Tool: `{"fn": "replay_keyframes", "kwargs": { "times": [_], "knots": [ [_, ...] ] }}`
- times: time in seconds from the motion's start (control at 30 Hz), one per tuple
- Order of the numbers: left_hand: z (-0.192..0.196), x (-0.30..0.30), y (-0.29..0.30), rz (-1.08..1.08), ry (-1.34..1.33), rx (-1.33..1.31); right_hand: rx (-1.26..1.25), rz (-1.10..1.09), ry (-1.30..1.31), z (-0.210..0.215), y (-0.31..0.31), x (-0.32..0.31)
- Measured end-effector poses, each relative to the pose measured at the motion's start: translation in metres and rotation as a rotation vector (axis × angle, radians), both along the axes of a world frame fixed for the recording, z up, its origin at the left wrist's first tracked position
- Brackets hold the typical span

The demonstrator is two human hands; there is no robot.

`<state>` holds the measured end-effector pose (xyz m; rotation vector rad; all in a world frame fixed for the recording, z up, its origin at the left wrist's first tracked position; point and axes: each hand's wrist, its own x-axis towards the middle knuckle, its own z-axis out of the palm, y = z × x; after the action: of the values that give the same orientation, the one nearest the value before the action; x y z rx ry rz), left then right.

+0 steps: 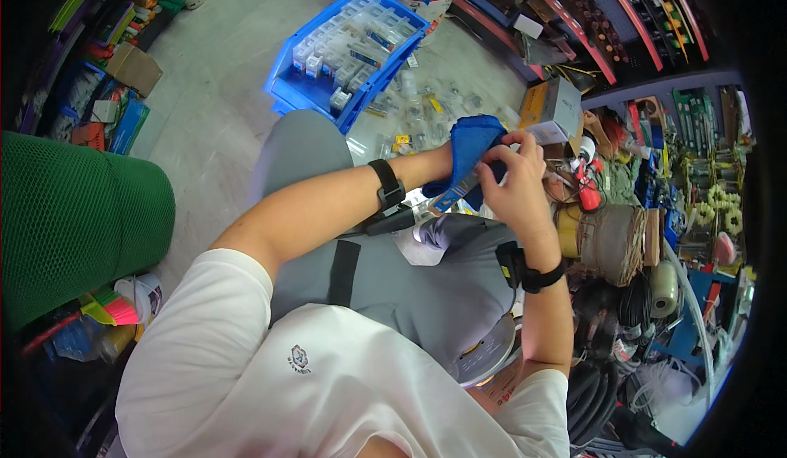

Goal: The person picks up various small hardware items in plastic packets from the floor and places them into a blue storage bin.

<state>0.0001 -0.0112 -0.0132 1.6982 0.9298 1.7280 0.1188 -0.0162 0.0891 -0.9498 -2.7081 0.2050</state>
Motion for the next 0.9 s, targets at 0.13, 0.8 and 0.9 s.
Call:
{"fn": "replay_keyframes", "kwargs": {
  "times": [0.13,0.8,0.9],
  "knots": [
    [0.010,0.001,0.007,-0.039,-0.012,0.062,-0.069,0.073,0.035,0.020,0.022,0.007],
    [-0.053,0.013,0.029,0.059,0.889,-0.319,-0.870,0.337,0.081,0.068,0.118,-0.165],
    [-0.070,0.032,0.033,0.057,0.544,-0.424,-0.852,0.364,0.000,0.030,0.113,-0.194]
  ]
}}
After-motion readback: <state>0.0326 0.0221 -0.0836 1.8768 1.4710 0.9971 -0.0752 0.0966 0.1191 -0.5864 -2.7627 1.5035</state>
